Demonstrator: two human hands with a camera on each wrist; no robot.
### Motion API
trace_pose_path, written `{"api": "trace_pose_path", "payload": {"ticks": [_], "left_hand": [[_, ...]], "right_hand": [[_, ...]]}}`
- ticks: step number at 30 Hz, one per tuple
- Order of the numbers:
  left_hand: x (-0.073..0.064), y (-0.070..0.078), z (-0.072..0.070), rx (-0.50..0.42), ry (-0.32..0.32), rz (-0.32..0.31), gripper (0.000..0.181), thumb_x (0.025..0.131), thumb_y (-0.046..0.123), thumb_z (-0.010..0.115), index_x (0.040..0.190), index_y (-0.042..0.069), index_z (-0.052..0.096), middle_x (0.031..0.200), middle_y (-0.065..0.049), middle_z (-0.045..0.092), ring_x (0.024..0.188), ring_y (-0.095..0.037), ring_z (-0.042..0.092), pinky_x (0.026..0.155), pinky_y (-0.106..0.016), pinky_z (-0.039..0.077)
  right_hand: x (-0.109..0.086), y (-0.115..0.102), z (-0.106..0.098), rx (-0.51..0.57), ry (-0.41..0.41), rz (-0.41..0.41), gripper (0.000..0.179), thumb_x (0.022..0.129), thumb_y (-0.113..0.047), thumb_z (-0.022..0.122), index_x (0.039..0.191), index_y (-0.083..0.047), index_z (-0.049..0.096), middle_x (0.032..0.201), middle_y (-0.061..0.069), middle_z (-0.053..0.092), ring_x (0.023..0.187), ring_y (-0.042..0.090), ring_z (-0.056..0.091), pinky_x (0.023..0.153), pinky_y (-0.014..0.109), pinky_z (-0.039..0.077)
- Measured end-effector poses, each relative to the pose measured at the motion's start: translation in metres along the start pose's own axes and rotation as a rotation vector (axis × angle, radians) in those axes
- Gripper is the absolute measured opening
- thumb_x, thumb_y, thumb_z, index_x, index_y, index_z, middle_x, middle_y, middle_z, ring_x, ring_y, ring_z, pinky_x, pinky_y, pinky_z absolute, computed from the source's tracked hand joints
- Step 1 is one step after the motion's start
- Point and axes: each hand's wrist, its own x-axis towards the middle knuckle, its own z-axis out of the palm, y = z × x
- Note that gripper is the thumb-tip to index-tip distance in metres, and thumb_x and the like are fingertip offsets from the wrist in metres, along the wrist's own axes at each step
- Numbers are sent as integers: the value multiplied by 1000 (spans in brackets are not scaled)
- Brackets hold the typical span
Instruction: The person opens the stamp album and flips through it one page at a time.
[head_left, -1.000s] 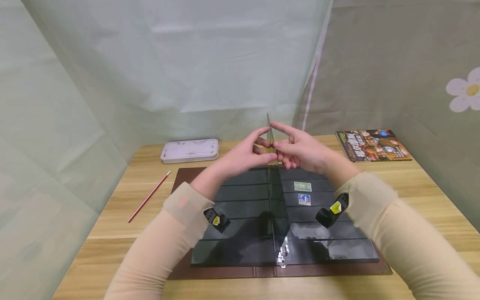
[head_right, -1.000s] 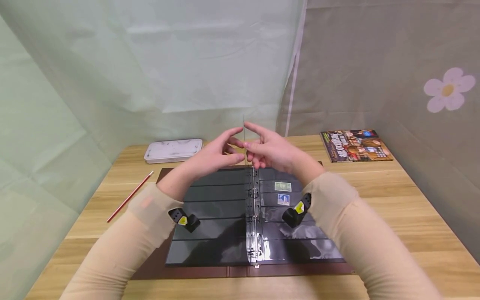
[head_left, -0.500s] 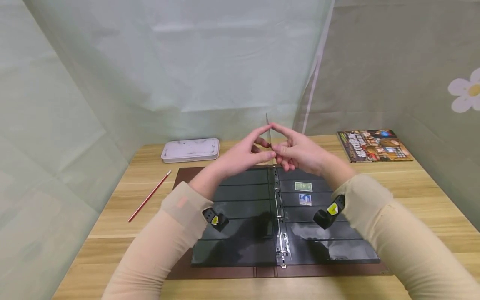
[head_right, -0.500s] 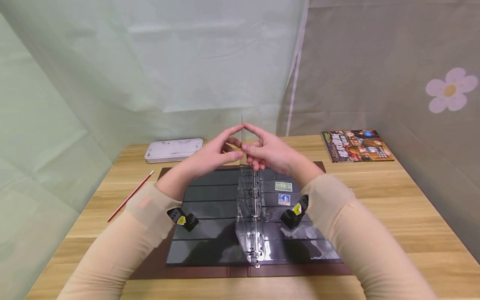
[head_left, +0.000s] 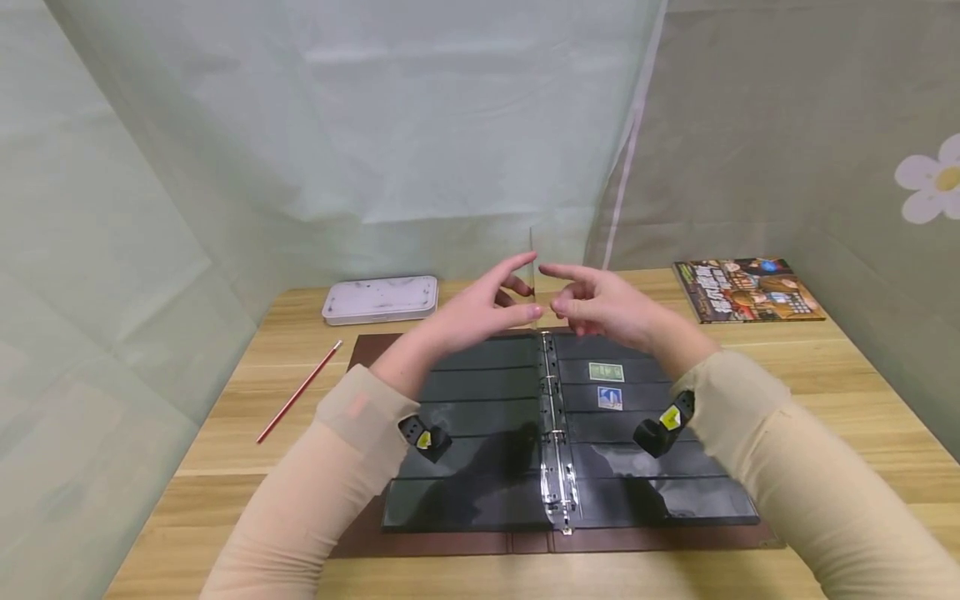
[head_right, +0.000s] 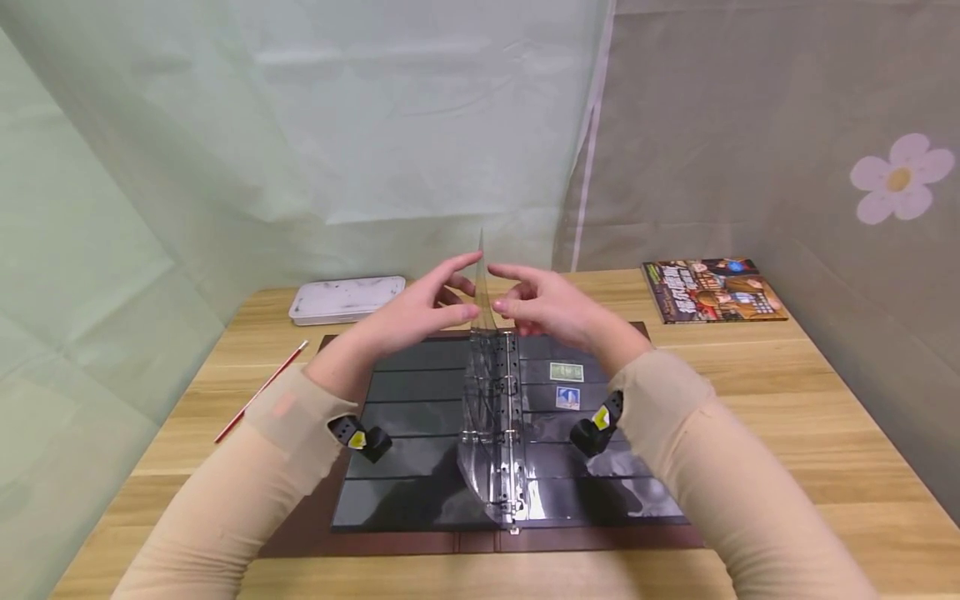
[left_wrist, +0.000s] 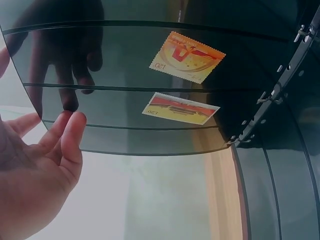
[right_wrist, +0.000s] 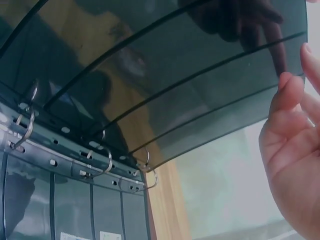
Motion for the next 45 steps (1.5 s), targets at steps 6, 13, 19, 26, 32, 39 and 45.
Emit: {"api": "trace_pose_path", "payload": {"ticks": [6, 13, 19, 26, 32, 39, 45], "left_hand": [[-3, -2, -4, -6, 1, -4, 75, 88, 38, 61, 150, 28, 19, 125, -9, 46, 107, -21, 52, 83, -38, 48], [-8, -6, -8, -8, 9, -5, 74, 89, 34, 62, 150, 27, 20, 122, -8, 47, 106, -21, 53, 82, -38, 47], [-13, -11, -12, -13, 22, -5, 73, 89, 33, 61, 149, 27, 21, 123, -13, 47, 106, -22, 52, 83, -39, 47], [-17, -14, -14, -23, 36, 5, 72, 90, 30, 61, 149, 25, 21, 120, -11, 47, 103, -24, 54, 81, -37, 49], [-20, -16, -16, -20, 40, 2, 72, 90, 28, 61, 150, 24, 21, 120, -11, 47, 103, -25, 54, 82, -38, 49], [-22, -20, -17, -23, 43, -2, 72, 90, 28, 62, 149, 24, 22, 120, -10, 48, 103, -25, 53, 83, -38, 48], [-26, -20, -19, -35, 43, -11, 71, 90, 27, 62, 149, 22, 23, 120, -12, 47, 103, -26, 53, 83, -39, 48]], "right_hand": [[-1, 6, -4, -104, 19, -5, 57, 93, -22, 60, 145, -13, 37, 105, 12, 53, 68, 14, 48, 62, 27, 44], [-4, 14, -13, -167, 47, 0, 58, 92, -24, 62, 144, -13, 38, 106, 14, 53, 67, 14, 49, 59, 27, 44], [-8, 23, -22, -207, 67, 7, 61, 91, -22, 63, 145, -15, 37, 107, 12, 52, 65, 12, 48, 57, 26, 43], [-19, 37, -35, -253, 92, 27, 60, 91, -22, 63, 144, -14, 37, 111, 14, 52, 71, 15, 51, 63, 29, 46], [-29, 56, -49, -305, 126, 45, 58, 91, -24, 63, 142, -10, 40, 111, 13, 52, 70, 17, 52, 60, 30, 45], [-44, 76, -63, -318, 132, 107, 63, 90, -29, 63, 144, -11, 37, 122, 18, 48, 95, 21, 55, 75, 36, 47], [-55, 93, -73, -388, 148, 106, 63, 90, -25, 64, 143, -7, 37, 125, 21, 50, 95, 30, 55, 72, 38, 48]]}}
